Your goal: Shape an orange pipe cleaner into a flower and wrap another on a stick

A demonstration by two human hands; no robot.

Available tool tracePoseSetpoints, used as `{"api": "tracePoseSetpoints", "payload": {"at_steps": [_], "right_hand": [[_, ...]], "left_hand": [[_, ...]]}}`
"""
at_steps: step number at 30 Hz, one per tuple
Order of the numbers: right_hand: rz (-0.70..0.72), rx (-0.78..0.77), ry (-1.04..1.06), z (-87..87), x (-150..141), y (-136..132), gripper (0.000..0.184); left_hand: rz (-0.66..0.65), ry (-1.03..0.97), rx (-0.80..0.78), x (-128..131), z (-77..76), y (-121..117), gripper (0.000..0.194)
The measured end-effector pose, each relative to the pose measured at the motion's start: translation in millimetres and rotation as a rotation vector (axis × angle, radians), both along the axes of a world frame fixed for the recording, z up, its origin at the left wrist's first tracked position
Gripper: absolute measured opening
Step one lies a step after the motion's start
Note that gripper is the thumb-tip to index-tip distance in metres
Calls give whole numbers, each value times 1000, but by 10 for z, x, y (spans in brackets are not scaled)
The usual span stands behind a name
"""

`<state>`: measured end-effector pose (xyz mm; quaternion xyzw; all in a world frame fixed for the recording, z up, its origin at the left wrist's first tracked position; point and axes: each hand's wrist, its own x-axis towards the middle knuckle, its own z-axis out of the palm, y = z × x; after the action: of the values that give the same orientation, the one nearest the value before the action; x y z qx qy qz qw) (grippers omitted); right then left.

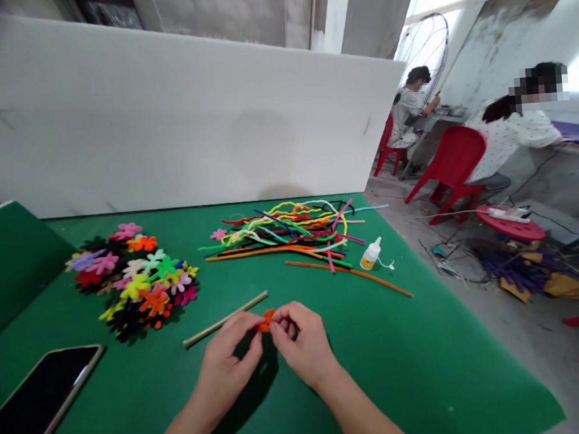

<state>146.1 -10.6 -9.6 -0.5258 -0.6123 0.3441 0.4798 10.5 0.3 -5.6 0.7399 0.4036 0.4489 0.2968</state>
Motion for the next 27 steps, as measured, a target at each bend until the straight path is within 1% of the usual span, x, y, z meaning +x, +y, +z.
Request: {"api": "tracePoseSetpoints", "payload": {"at_steps": [2, 5, 7, 9, 12, 15, 18, 23, 27], "right_hand": [[-1, -14, 5, 6, -6, -2, 5], [8, -28, 17, 18, -13, -5, 5], [13, -47, 40, 24, -16, -3, 6], [24, -82, 103, 26, -17, 6, 8], [38, -155, 264, 12, -18, 31, 12], [28, -234, 414, -20, -18, 55, 15], [18, -288, 506, -51, -21, 67, 16], [24, -330, 578, -70, -32, 71, 15], [19, -354, 616, -81, -38, 70, 15]], "left_hand": [[-14, 26, 20, -12, 9, 7, 17], [-26, 7, -31, -22, 32, 22, 16], [-29, -27, -118, -23, 49, 27, 15], [-28, -76, -243, -19, 62, 26, 13], [-46, -182, -432, -7, 66, 19, 10], [-55, -256, -532, 9, 59, 14, 12], [-10, -255, -537, 22, 58, 8, 11], [100, -227, -448, 26, 63, 3, 6], [72, -240, -445, 14, 52, 10, 6]]}}
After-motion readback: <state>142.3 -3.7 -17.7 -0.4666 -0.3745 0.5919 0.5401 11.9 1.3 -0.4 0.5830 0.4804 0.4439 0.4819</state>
